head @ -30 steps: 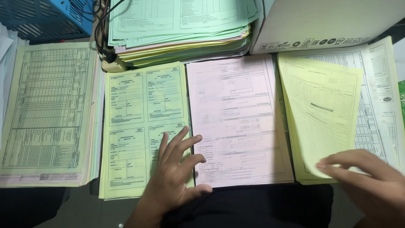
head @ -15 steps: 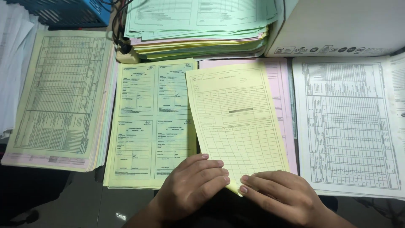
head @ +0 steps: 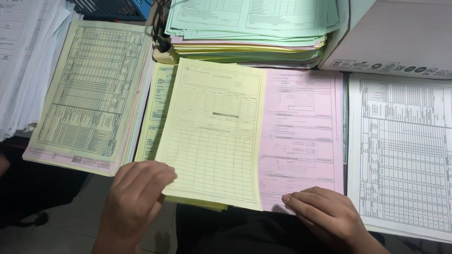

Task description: Sort and organize various printed forms and documents on a desk

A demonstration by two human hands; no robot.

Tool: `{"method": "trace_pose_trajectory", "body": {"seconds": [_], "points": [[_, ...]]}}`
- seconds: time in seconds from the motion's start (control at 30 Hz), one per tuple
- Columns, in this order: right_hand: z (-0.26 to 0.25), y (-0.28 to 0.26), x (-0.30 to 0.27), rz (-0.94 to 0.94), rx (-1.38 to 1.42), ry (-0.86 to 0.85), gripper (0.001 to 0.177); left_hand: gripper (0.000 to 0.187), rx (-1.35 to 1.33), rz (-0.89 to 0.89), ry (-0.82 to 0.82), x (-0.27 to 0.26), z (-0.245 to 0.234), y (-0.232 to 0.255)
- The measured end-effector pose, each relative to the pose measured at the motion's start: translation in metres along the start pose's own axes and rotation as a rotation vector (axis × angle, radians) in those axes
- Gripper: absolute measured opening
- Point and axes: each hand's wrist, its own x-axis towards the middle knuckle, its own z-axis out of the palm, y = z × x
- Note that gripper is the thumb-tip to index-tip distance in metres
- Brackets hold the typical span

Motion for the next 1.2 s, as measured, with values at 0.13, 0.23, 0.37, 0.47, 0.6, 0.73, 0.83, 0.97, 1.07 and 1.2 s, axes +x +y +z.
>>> {"method": "trace_pose_trajectory", "body": {"seconds": [0.13,0.23,0.37,0.47,0.6,0.73,0.83,0.97,1.07,1.2], "points": [[-0.005,-0.001,-0.002,0.024,0.062,-0.075,0.021,0.056,0.18,-0.113,-0.062,-0.023,0.007,-0.015],[-0.012,0.004,-0.009,0.015,0.066,-0.128,0.023,0.048,0.238,-0.147,-0.107,-0.027,0.008,-0.021],[-0.029,0.016,-0.028,0.152,0.041,-0.329,0.028,0.038,0.342,-0.213,-0.179,-0.028,0.008,-0.023],[-0.05,0.03,-0.057,0.242,-0.041,-0.311,0.03,0.048,0.352,-0.274,-0.278,-0.033,0.009,-0.028],[-0.089,0.05,-0.118,0.49,-0.267,-0.335,0.041,0.043,0.428,-0.511,-0.505,-0.034,0.011,-0.033],[-0.1,0.066,-0.177,0.659,-0.459,-0.379,0.075,0.055,0.435,-0.596,-0.734,-0.036,0.008,-0.038],[-0.102,0.058,-0.179,0.635,-0.427,-0.408,0.078,0.078,0.414,-0.499,-0.684,-0.052,0.013,-0.052],[-0.105,0.038,-0.174,0.727,-0.422,-0.337,0.047,0.043,0.519,-0.59,-0.672,-0.049,0.019,-0.059],[-0.105,0.029,-0.173,0.767,-0.408,-0.247,0.042,0.032,0.5,-0.364,-0.398,-0.034,0.02,-0.047],[-0.104,0.034,-0.166,0.619,-0.42,-0.149,0.023,0.032,0.209,-0.066,-0.12,-0.015,0.026,-0.024]]}}
